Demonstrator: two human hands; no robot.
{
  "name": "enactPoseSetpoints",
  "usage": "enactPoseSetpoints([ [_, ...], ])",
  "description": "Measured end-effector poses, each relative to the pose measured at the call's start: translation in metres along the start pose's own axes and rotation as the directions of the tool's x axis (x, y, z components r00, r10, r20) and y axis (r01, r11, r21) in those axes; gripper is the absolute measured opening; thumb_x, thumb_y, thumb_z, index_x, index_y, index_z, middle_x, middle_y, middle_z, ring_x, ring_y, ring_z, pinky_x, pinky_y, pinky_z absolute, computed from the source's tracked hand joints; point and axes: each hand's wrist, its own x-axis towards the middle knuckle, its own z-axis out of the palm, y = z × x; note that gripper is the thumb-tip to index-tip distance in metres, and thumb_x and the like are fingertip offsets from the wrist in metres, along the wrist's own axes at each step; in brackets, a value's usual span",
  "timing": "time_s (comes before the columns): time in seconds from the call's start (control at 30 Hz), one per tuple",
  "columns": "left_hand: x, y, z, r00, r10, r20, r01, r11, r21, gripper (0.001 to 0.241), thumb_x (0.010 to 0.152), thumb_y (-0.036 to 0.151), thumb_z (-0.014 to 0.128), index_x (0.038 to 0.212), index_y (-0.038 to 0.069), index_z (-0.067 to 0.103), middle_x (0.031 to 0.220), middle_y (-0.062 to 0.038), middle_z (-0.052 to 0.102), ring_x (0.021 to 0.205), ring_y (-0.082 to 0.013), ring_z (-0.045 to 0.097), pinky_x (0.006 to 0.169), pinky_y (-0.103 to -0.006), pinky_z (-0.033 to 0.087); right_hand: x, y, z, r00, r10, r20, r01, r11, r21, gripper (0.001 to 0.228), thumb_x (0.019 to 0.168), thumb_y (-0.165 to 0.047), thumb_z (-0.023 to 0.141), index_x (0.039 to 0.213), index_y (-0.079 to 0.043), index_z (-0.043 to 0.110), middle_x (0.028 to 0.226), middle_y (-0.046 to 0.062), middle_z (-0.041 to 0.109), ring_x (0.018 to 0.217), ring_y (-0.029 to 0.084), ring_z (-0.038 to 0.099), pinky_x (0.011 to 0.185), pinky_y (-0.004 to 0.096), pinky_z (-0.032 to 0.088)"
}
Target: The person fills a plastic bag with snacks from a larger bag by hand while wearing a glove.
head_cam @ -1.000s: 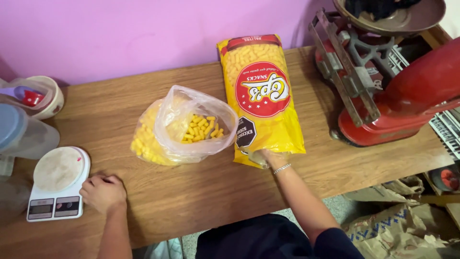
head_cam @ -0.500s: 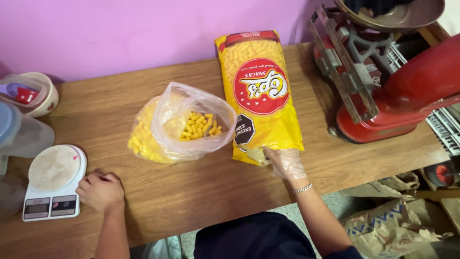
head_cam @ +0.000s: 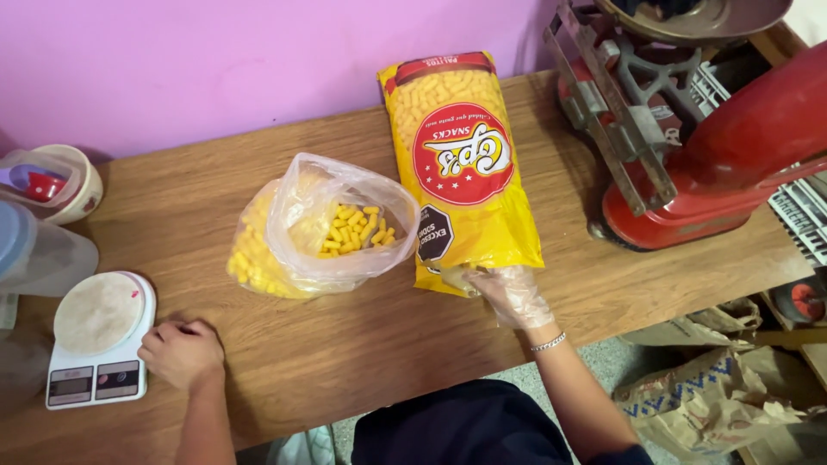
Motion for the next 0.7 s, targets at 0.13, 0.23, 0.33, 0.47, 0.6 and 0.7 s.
enactPoseSetpoints([
  [0.13, 0.0, -0.002, 0.001, 1.0, 0.023, -0.021, -0.024, 0.999, -0.034, 0.017, 0.081, 0.014, 0.068, 0.092, 0.002, 0.072, 0.098, -0.02, 0.062, 0.091, -0.0397, 0.056, 0.075, -0.0509, 0.047, -0.01, -0.012, -0.004, 0.959, 0.282, 0.044, -0.232, 0.86, -0.455, 0.022, 0.074, -0.016, 0.09, 0.094, -0.015, 0.082, 0.117, -0.001, 0.081, 0.08, 0.007, 0.073, 0.076, 0.023, 0.063],
  [0.23, -0.001, -0.002, 0.001, 1.0, 0.018, -0.009, -0.018, 0.999, -0.033, 0.017, 0.081, 0.014, 0.068, 0.092, 0.002, 0.072, 0.099, -0.02, 0.062, 0.092, -0.0396, 0.056, 0.076, -0.0511, 0.047, -0.018, -0.044, 0.005, 0.891, 0.337, 0.305, -0.101, 0.801, -0.591, 0.042, 0.072, -0.021, 0.091, 0.112, -0.026, 0.08, 0.12, -0.009, 0.08, 0.096, 0.005, 0.07, 0.088, 0.021, 0.058],
  [0.33, 0.0, -0.001, 0.001, 1.0, 0.021, -0.014, -0.022, 0.999, -0.03, 0.017, 0.08, 0.014, 0.068, 0.092, 0.002, 0.073, 0.1, -0.02, 0.063, 0.093, -0.0396, 0.056, 0.078, -0.0508, 0.047, -0.023, -0.068, 0.023, 0.794, 0.435, 0.424, -0.189, 0.84, -0.508, 0.049, 0.071, -0.015, 0.088, 0.119, -0.021, 0.079, 0.128, -0.002, 0.079, 0.118, 0.009, 0.073, 0.103, 0.024, 0.056],
  [0.47, -0.001, -0.002, 0.002, 1.0, 0.013, -0.013, -0.013, 1.0, -0.017, 0.018, 0.081, 0.015, 0.068, 0.092, 0.002, 0.073, 0.1, -0.019, 0.062, 0.092, -0.0389, 0.056, 0.076, -0.05, 0.047, 0.002, -0.106, 0.063, 0.736, 0.4, 0.546, 0.044, 0.776, -0.629, 0.059, 0.074, -0.032, 0.083, 0.132, -0.031, 0.071, 0.135, -0.01, 0.074, 0.123, 0.006, 0.068, 0.109, 0.024, 0.047],
  [0.6, 0.001, 0.002, -0.005, 1.0, 0.022, -0.006, -0.022, 1.0, -0.018, 0.022, 0.085, 0.016, 0.068, 0.094, -0.003, 0.073, 0.1, -0.022, 0.062, 0.092, -0.0406, 0.056, 0.076, -0.0516, 0.048, 0.04, -0.097, 0.099, 0.7, 0.126, 0.703, 0.536, 0.558, -0.633, 0.066, 0.089, -0.055, 0.063, 0.15, -0.031, 0.051, 0.153, -0.003, 0.056, 0.138, 0.02, 0.054, 0.111, 0.037, 0.043],
  [0.7, 0.005, 0.001, -0.003, 0.997, 0.05, -0.065, -0.052, 0.998, -0.041, 0.019, 0.083, 0.014, 0.069, 0.09, -0.003, 0.071, 0.095, -0.022, 0.061, 0.088, -0.0418, 0.057, 0.077, -0.0516, 0.048, 0.046, -0.075, 0.11, 0.889, 0.098, 0.447, 0.339, 0.514, -0.788, 0.077, 0.086, -0.069, 0.055, 0.155, -0.038, 0.041, 0.146, 0.001, 0.062, 0.135, 0.028, 0.055, 0.107, 0.051, 0.046],
])
